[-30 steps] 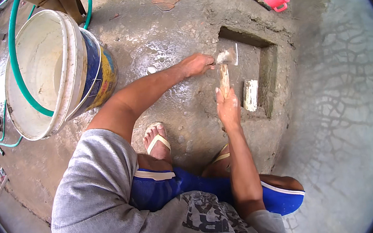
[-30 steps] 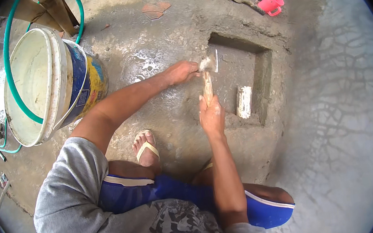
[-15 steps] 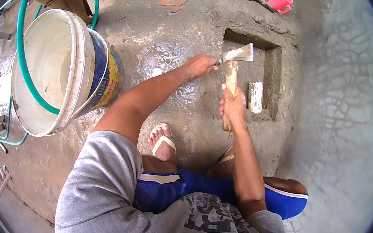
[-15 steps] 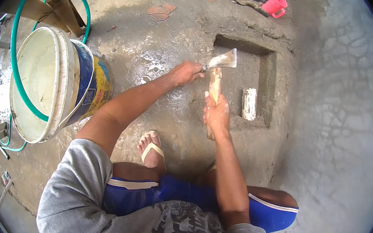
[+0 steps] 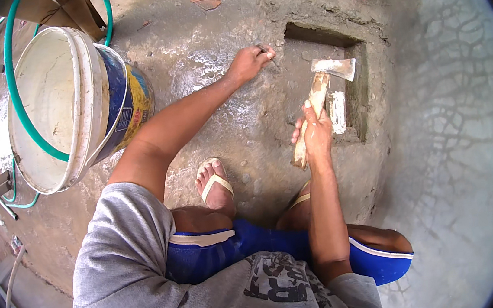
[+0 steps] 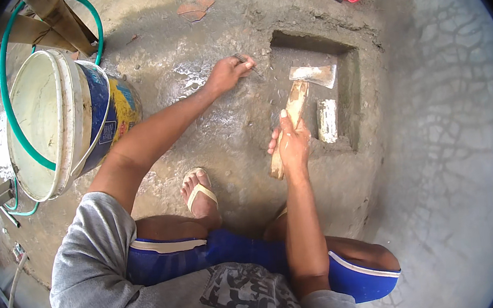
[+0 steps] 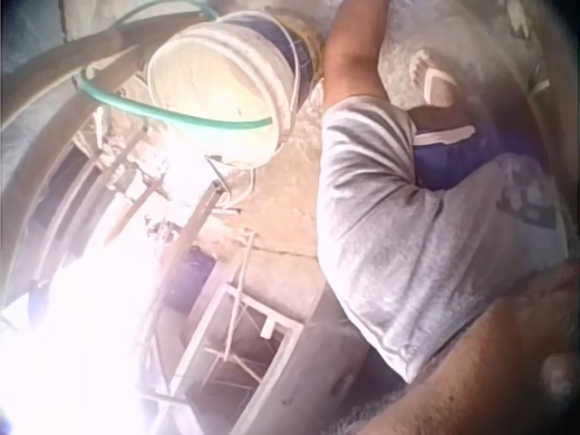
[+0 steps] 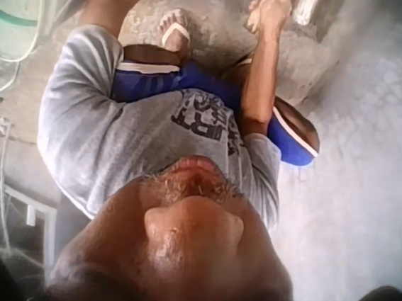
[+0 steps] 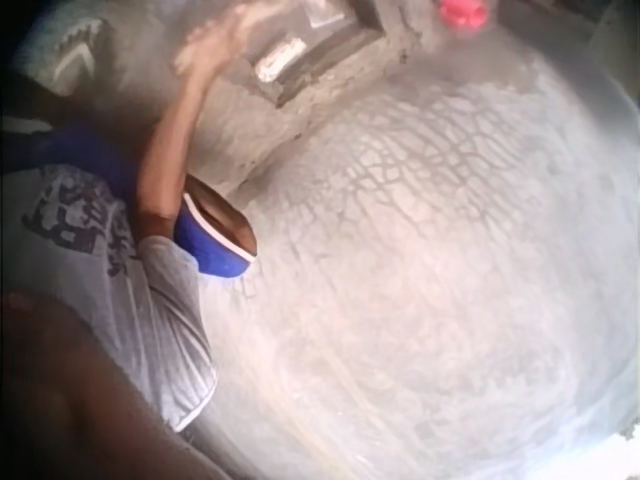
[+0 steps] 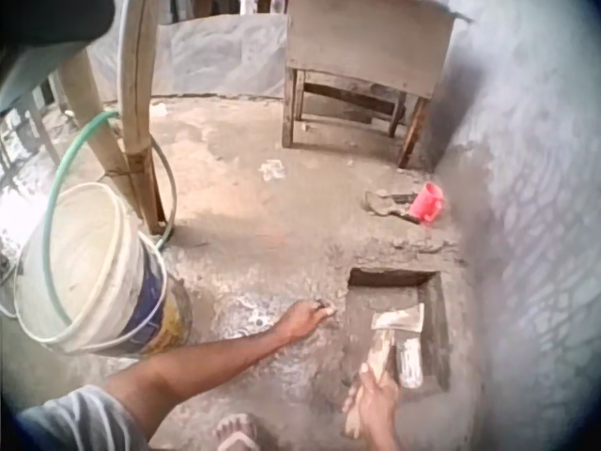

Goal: The person uses a hatchet and a chisel to break concrete around a PVC pipe in a floor.

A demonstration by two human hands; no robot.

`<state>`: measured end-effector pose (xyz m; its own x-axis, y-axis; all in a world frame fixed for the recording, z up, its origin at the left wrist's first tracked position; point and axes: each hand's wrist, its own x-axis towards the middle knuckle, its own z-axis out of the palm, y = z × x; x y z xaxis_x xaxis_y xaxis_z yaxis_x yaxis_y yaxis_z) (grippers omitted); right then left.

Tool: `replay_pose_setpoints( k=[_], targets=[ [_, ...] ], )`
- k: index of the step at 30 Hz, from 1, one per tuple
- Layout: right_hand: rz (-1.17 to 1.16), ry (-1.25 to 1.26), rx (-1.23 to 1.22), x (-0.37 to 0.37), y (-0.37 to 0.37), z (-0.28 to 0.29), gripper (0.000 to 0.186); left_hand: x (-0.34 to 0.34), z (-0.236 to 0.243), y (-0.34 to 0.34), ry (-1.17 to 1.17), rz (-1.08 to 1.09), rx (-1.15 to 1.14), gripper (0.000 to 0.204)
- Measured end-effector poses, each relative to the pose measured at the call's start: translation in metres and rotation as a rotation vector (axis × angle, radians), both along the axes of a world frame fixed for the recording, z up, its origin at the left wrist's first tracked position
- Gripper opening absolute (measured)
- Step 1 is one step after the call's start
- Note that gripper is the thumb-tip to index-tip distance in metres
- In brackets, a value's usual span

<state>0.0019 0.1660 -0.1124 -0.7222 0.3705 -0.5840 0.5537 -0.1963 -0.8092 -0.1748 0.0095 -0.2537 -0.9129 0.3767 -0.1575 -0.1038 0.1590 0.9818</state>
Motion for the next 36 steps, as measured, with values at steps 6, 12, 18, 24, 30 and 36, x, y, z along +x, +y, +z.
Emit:
replay_pose_setpoints(
  k=[6, 12, 18, 24, 30, 36],
  targets=[
    [0.01, -0.047, 0.013, 0.005, 0.003, -0.003, 0.024, 0.0, 0.042, 0.007, 0.328, -0.312, -0.603, 0.028],
    [0.041, -0.046, 0.03, 0.002, -0.003, 0.004, 0.026, 0.003, 0.027, -0.007, 0.438, -0.293, -0.405, 0.028],
    [0.051, -0.019, 0.041, -0.002, -0.001, 0.012, 0.028, 0.005, 0.029, 0.003, 0.538, -0.313, -0.458, 0.024],
    [0.043, 0.022, 0.048, -0.006, 0.004, 0.016, 0.026, 0.004, 0.035, 0.006, 0.588, -0.32, -0.428, 0.024],
    [0.081, 0.137, 0.297, -0.027, 0.016, 0.057, 0.022, 0.003, 0.025, 0.013, 0.583, -0.34, -0.42, 0.022],
    [-0.384, 0.944, 0.506, -0.062, 0.011, 0.148, 0.027, 0.01, 0.037, 0.014, 0.538, -0.39, -0.447, 0.018]
  ],
)
